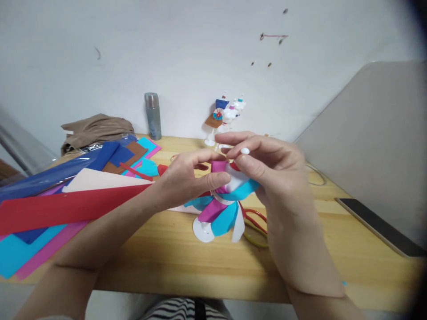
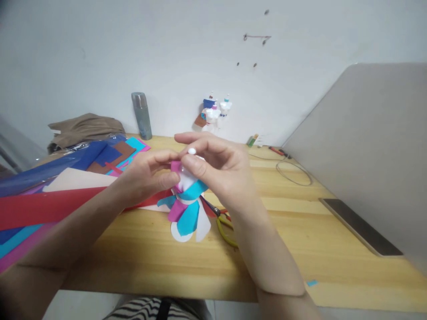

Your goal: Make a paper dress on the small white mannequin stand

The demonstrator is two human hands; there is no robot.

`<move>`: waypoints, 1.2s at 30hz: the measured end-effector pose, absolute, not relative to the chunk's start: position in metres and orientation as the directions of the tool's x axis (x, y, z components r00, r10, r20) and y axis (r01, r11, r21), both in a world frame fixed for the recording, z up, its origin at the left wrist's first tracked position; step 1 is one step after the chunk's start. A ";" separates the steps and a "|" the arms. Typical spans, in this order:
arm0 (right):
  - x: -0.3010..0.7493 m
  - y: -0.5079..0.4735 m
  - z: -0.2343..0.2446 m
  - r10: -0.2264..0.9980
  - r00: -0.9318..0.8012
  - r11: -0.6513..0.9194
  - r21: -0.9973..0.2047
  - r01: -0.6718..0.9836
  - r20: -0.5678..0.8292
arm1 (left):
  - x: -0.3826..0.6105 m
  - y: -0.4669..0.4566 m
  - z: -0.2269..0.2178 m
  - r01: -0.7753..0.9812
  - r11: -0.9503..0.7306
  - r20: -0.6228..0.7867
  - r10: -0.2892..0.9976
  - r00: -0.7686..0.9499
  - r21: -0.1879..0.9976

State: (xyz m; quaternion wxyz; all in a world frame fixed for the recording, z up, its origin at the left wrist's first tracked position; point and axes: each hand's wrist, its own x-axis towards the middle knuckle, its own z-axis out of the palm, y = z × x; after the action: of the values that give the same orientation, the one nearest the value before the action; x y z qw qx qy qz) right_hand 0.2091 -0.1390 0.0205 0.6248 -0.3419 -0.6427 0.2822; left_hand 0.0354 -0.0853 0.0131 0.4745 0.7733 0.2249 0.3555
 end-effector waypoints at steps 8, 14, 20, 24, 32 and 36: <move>0.235 -0.134 0.026 0.799 0.109 0.562 -0.799 0.212 0.591 | 0.030 -0.069 0.020 0.055 -0.457 0.353 0.753 0.556 0.888; 0.239 -0.113 0.019 0.828 0.223 0.505 -0.857 0.102 0.515 | 0.034 -0.046 0.005 0.119 -0.436 0.282 0.743 0.607 0.892; 0.245 -0.108 0.016 0.802 0.204 0.526 -0.825 0.205 0.562 | 0.043 -0.049 -0.004 0.130 -0.350 0.169 0.704 0.690 0.928; 0.250 -0.107 0.015 0.803 0.203 0.518 -0.825 0.227 0.561 | 0.051 -0.054 -0.016 0.066 -0.287 0.141 0.642 0.754 0.956; 0.245 -0.113 0.018 0.814 0.208 0.523 -0.840 0.146 0.543 | 0.055 -0.060 -0.022 -0.003 -0.393 0.238 0.549 0.801 0.919; 0.241 -0.114 0.020 0.813 0.205 0.537 -0.838 0.093 0.544 | 0.053 -0.062 -0.019 -0.032 -0.369 0.236 0.522 0.820 0.929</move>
State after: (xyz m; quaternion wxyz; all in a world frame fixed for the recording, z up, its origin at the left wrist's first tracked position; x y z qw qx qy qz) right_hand 0.2413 -0.1144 0.0195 0.6665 -0.3981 -0.5695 0.2701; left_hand 0.0529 -0.0616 -0.0187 0.5396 0.7866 0.1556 0.2566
